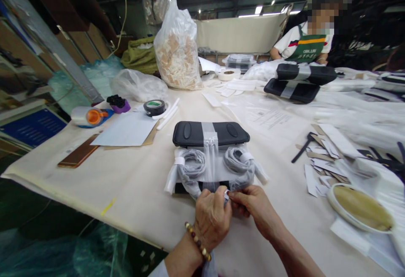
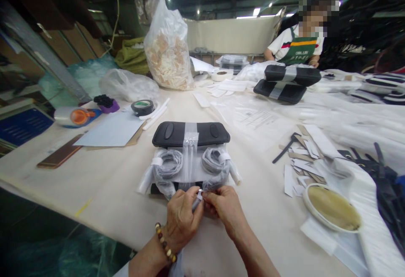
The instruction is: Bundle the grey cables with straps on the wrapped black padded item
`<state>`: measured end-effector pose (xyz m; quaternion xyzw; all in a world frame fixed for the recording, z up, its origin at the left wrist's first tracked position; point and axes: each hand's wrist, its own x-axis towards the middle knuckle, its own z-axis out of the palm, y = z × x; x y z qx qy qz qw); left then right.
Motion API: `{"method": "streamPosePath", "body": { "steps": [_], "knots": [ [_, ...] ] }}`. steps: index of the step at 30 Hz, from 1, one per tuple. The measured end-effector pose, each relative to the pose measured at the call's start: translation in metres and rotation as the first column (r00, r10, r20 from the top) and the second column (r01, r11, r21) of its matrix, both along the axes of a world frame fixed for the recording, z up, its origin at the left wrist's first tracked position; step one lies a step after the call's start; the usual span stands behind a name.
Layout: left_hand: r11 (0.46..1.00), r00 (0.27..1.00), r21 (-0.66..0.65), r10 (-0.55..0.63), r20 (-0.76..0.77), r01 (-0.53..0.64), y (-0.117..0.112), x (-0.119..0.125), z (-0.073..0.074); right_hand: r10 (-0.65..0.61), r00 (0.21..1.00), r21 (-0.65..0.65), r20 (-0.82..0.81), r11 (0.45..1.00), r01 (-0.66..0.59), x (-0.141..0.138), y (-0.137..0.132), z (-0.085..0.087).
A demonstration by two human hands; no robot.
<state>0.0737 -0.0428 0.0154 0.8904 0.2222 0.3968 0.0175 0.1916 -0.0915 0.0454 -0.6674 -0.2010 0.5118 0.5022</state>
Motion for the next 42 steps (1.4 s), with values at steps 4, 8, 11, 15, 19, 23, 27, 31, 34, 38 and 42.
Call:
{"method": "streamPosePath", "body": {
  "steps": [4,8,11,15,19,23,27,31,34,38,42],
  "knots": [
    [0.998,0.998,0.048,-0.032,-0.047,0.034,0.001,0.0,0.0,0.029,1.0,-0.006,0.001,1.0,-0.029,0.002,-0.002,0.006],
    [0.999,0.997,0.042,-0.019,-0.08,0.022,0.002,0.0,-0.002,0.042,0.999,0.029,-0.001,0.999,-0.042,0.003,-0.008,0.005],
    [0.999,0.996,0.026,-0.016,-0.091,0.018,0.003,0.0,-0.002,0.003,1.0,0.075,0.017,0.997,-0.005,0.0,-0.013,-0.006],
    [1.0,0.995,0.003,-0.024,-0.098,0.025,0.002,-0.001,0.0,-0.064,0.996,0.144,0.067,0.988,0.054,-0.008,-0.016,-0.025],
    [0.999,0.993,-0.021,-0.046,-0.112,0.043,0.002,-0.001,0.005,-0.117,0.986,0.189,0.121,0.978,0.093,-0.011,-0.018,-0.033],
    [0.997,0.989,-0.055,-0.065,-0.129,0.058,0.003,-0.001,0.007,-0.169,0.967,0.206,0.189,0.97,0.129,-0.013,-0.019,-0.033],
    [0.996,0.989,-0.086,-0.049,-0.137,0.038,0.003,0.0,0.009,-0.216,0.955,0.221,0.204,0.96,0.171,-0.021,-0.016,-0.037],
    [0.995,0.99,-0.095,-0.022,-0.136,0.009,0.002,0.001,0.013,-0.252,0.957,0.277,0.14,0.938,0.207,-0.031,-0.012,-0.044],
    [0.996,0.991,-0.087,-0.003,-0.135,-0.009,0.002,0.002,0.018,-0.273,0.954,0.306,0.127,0.925,0.224,-0.034,-0.011,-0.046],
    [0.997,0.991,-0.074,0.013,-0.136,-0.024,0.002,0.004,0.023,-0.291,0.941,0.294,0.173,0.927,0.233,-0.033,-0.011,-0.045],
    [0.997,0.991,-0.061,0.029,-0.134,-0.038,0.002,0.003,0.023,-0.307,0.923,0.268,0.23,0.932,0.244,-0.032,-0.01,-0.044]
  ]
}}
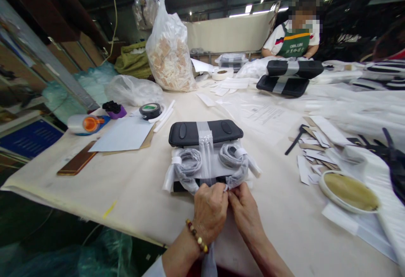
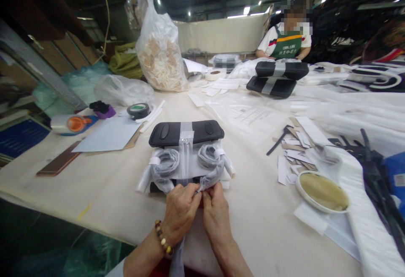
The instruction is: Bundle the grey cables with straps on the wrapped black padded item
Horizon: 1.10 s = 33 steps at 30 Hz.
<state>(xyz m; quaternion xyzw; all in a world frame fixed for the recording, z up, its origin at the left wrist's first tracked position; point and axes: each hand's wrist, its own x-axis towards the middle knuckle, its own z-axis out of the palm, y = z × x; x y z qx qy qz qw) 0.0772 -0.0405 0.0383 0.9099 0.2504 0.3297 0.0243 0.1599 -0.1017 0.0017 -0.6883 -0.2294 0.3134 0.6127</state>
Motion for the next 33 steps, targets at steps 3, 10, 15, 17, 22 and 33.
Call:
{"method": "streamPosePath", "body": {
  "steps": [3,10,15,17,22,33],
  "knots": [
    [1.0,1.0,0.008,0.011,0.005,-0.011,0.0,0.0,-0.001,-0.004,1.0,0.009,-0.012,1.0,0.004,0.0,0.002,-0.002],
    [1.0,1.0,0.016,0.013,0.014,-0.013,0.002,0.001,0.0,-0.006,0.998,0.077,-0.057,0.997,0.01,-0.007,0.009,-0.002],
    [1.0,1.0,-0.004,0.022,0.014,-0.022,0.002,0.002,0.003,-0.007,0.999,0.054,-0.039,0.998,0.009,-0.008,0.012,0.001],
    [0.999,1.0,-0.02,0.031,0.003,-0.031,0.001,0.001,0.003,-0.016,1.0,0.007,0.009,1.0,0.016,-0.005,0.011,0.003],
    [0.997,0.996,-0.056,0.057,-0.065,-0.061,0.002,0.001,-0.003,-0.008,0.986,-0.114,0.168,0.993,0.027,0.001,0.009,0.006],
    [0.985,0.953,-0.126,-0.15,-0.262,0.12,0.0,-0.016,0.033,0.166,0.966,-0.207,0.198,0.97,-0.124,0.011,-0.013,0.008]
  ]
}}
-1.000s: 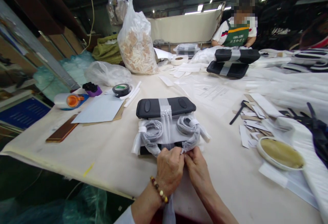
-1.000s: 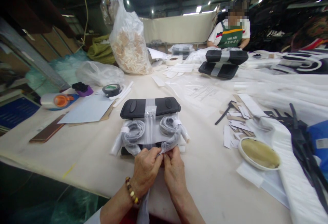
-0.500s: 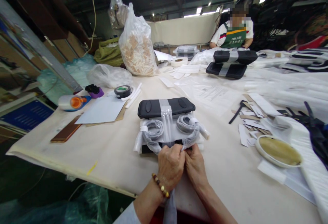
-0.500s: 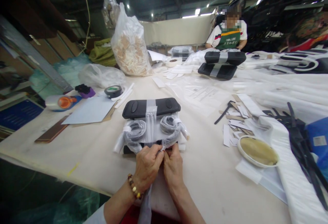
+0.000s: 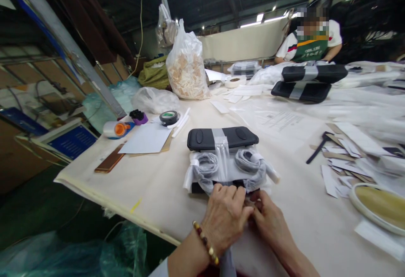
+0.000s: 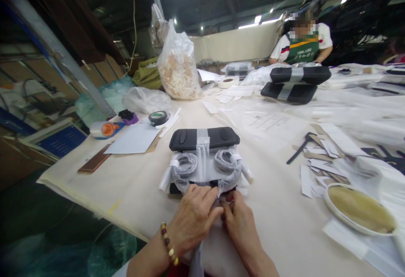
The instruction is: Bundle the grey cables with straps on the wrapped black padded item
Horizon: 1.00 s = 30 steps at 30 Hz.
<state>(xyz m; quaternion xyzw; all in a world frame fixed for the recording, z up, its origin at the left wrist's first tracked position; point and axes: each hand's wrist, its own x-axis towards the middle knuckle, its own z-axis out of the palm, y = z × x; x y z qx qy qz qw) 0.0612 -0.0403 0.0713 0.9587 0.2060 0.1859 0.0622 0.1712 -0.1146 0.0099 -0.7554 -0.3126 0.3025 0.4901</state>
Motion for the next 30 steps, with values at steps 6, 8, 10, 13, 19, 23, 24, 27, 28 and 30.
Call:
{"method": "streamPosePath", "body": {
  "steps": [6,8,10,13,19,23,24,27,28,30],
  "knots": [
    [0.986,0.998,0.164,-0.047,0.043,0.039,0.071,-0.043,0.033,-0.07,0.906,-0.011,-0.418,0.997,0.072,-0.005,-0.024,-0.007],
    [0.99,0.999,0.132,-0.044,-0.028,0.048,0.095,-0.048,0.031,-0.12,0.869,0.019,-0.481,0.989,0.148,-0.005,-0.02,-0.002],
    [0.991,0.995,0.112,-0.071,-0.071,0.079,0.106,-0.049,0.026,-0.137,0.849,0.054,-0.51,0.98,0.19,-0.002,-0.011,0.003],
    [0.991,0.994,0.105,-0.073,-0.087,0.081,0.099,-0.043,0.021,-0.134,0.854,0.11,-0.503,0.97,0.217,0.01,0.002,0.007],
    [0.997,0.993,0.045,-0.057,-0.106,0.063,0.052,-0.029,0.026,-0.178,0.915,0.185,-0.363,0.948,0.258,0.059,0.013,0.013],
    [0.995,0.999,0.09,-0.051,-0.017,0.053,0.03,-0.02,0.035,-0.394,0.919,0.244,0.013,0.892,0.379,0.057,-0.005,0.022],
    [0.991,0.995,0.097,-0.091,-0.029,0.093,0.026,-0.016,0.036,-0.397,0.899,0.316,0.184,0.89,0.329,0.049,-0.011,0.024],
    [0.976,0.968,0.095,-0.178,-0.176,0.197,0.02,-0.001,0.036,-0.272,0.673,0.397,0.688,0.917,-0.035,0.023,-0.02,0.023],
    [0.974,0.958,0.103,-0.175,-0.227,0.203,0.019,0.004,0.035,-0.215,0.593,0.356,0.776,0.925,-0.13,0.016,-0.02,0.022],
    [0.97,0.947,0.141,-0.153,-0.283,0.199,0.021,0.012,0.032,-0.132,0.504,0.279,0.854,0.933,-0.228,0.008,-0.016,0.02]
  ]
}}
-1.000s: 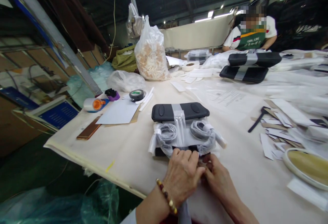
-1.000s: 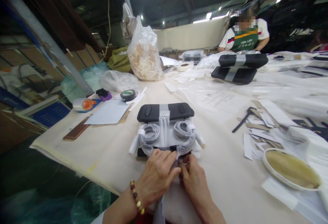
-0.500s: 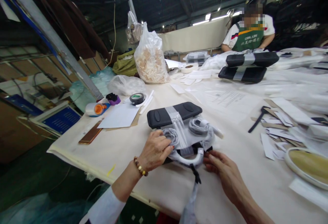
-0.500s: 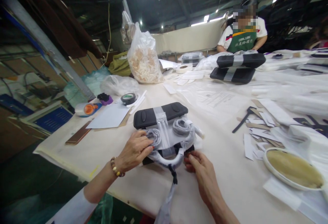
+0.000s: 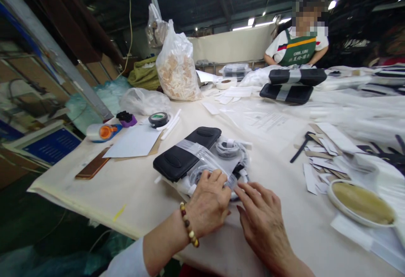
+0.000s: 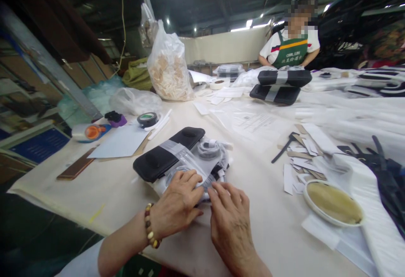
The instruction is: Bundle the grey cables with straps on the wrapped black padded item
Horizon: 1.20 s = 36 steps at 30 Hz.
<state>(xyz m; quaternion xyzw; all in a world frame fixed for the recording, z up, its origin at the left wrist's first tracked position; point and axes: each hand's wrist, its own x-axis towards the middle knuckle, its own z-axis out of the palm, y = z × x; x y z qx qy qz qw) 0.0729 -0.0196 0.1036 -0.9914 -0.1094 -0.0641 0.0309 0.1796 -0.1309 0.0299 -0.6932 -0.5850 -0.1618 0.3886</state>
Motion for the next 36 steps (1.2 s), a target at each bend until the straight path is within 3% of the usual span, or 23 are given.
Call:
{"method": "streamPosePath", "body": {
  "steps": [4,9,14,21,27,33,36],
  "knots": [
    [0.994,0.995,0.048,-0.098,0.024,0.097,0.009,0.002,-0.004,0.06,0.998,-0.044,0.015,0.997,-0.059,0.002,0.011,-0.003],
    [0.978,0.977,-0.023,-0.206,0.045,0.207,0.02,-0.009,-0.006,0.094,0.995,-0.049,-0.03,0.994,-0.096,0.009,0.016,-0.004],
    [0.988,0.991,-0.108,-0.105,0.08,0.113,0.02,-0.012,-0.011,0.123,0.99,-0.007,-0.07,0.992,-0.124,0.009,0.017,-0.006],
    [0.994,0.993,-0.047,-0.102,-0.055,0.099,0.016,-0.009,-0.011,0.142,0.987,0.012,-0.073,0.99,-0.141,0.011,0.018,-0.004],
    [0.994,0.993,-0.1,-0.064,-0.101,0.053,0.012,-0.01,-0.01,0.154,0.986,0.046,-0.067,0.987,-0.151,0.01,0.021,-0.009],
    [0.995,0.984,-0.079,0.05,-0.172,-0.065,0.007,0.006,-0.019,0.143,0.99,0.064,-0.015,0.988,-0.142,0.007,0.021,-0.01],
    [0.997,0.994,-0.069,0.015,-0.11,-0.023,0.02,0.0,-0.036,0.103,0.994,0.092,0.043,0.99,-0.106,0.007,0.025,-0.012]
  ]
}}
